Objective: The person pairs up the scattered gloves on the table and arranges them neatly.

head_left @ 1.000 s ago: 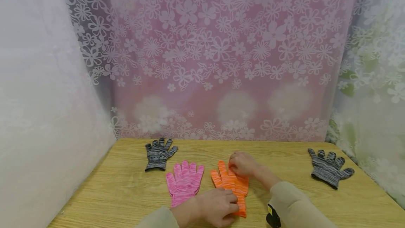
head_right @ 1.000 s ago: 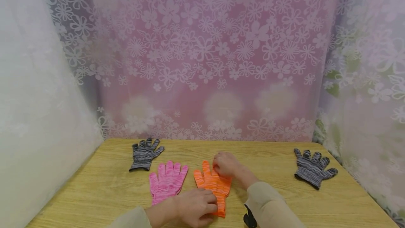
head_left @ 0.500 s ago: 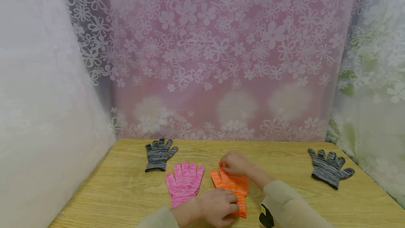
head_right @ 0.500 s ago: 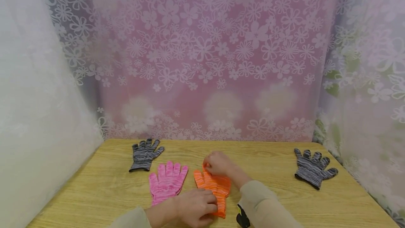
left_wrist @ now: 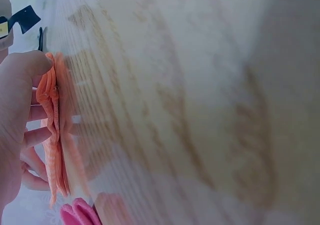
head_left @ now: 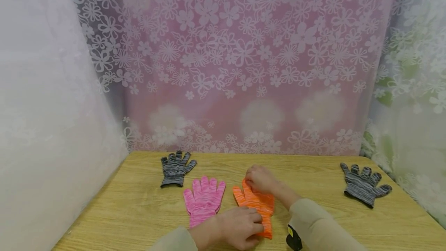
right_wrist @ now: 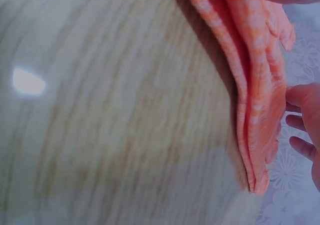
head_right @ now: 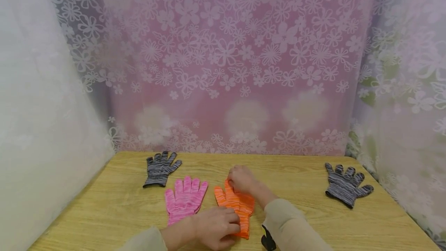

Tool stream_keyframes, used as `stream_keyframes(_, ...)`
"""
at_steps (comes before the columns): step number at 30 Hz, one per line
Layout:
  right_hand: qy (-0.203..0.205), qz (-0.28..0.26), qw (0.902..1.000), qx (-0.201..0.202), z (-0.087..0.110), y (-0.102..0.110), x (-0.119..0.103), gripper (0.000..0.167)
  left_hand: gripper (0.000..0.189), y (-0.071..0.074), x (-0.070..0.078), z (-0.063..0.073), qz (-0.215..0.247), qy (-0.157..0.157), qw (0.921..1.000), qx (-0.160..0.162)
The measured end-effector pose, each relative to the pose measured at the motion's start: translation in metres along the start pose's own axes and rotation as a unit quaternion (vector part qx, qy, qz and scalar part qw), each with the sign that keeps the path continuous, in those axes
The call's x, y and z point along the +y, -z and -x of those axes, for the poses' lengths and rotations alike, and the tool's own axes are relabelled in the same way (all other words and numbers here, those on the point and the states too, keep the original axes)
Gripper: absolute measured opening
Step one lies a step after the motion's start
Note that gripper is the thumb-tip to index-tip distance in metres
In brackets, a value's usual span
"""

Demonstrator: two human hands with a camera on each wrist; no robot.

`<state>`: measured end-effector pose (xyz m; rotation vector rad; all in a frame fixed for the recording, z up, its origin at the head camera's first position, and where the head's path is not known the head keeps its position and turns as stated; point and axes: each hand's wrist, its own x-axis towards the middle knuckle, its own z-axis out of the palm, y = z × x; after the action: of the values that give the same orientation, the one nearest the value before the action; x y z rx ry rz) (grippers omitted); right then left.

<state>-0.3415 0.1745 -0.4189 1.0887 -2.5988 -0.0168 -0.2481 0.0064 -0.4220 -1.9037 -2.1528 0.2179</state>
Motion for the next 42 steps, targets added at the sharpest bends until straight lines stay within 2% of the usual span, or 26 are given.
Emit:
stream_keyframes(6,0.013,0.012,0.9998,-0.004,0.003,-0.002,-0.001,0.007,0.016,0.000,0.000,0.000,0.007,-0.001,1.0000,0.000)
stream_keyframes(12,0.021,-0.025,0.9994,0.008,0.011,0.004,0.002,0.003,0.015,-0.001,0.000,0.000,0.012,0.003,0.9999,0.003)
stream_keyframes(17,0.040,-0.047,0.9979,0.021,0.027,0.017,0.003,0.003,0.017,0.001,0.000,0.001,0.019,0.001,0.9998,0.008)
stream_keyframes(21,0.059,-0.062,0.9960,0.024,0.044,0.028,0.001,0.002,0.022,0.009,-0.002,0.004,0.035,0.017,0.9991,0.017)
stream_keyframes(25,0.063,-0.094,0.9935,0.011,0.061,0.044,-0.006,0.002,0.020,0.017,-0.014,0.010,0.055,0.072,0.9944,0.054)
stream_keyframes(29,0.077,-0.126,0.9890,-0.012,0.075,0.060,-0.018,0.007,0.013,0.022,-0.035,0.019,0.073,0.172,0.9795,0.075)
stream_keyframes(31,0.102,-0.135,0.9854,-0.015,0.080,0.063,-0.023,0.008,0.012,0.023,-0.045,0.024,0.075,0.220,0.9701,0.069)
stream_keyframes(33,0.137,-0.136,0.9810,-0.010,0.084,0.064,-0.028,0.007,0.012,0.023,-0.055,0.026,0.058,0.254,0.9637,0.056)
stream_keyframes(38,0.199,-0.124,0.9721,0.005,0.089,0.059,-0.036,0.008,0.013,0.016,-0.067,0.024,0.054,0.297,0.9526,0.034)
stream_keyframes(42,0.218,-0.108,0.9699,-0.005,0.090,0.054,-0.039,0.011,0.016,0.009,-0.069,0.015,0.090,0.340,0.9360,0.000)
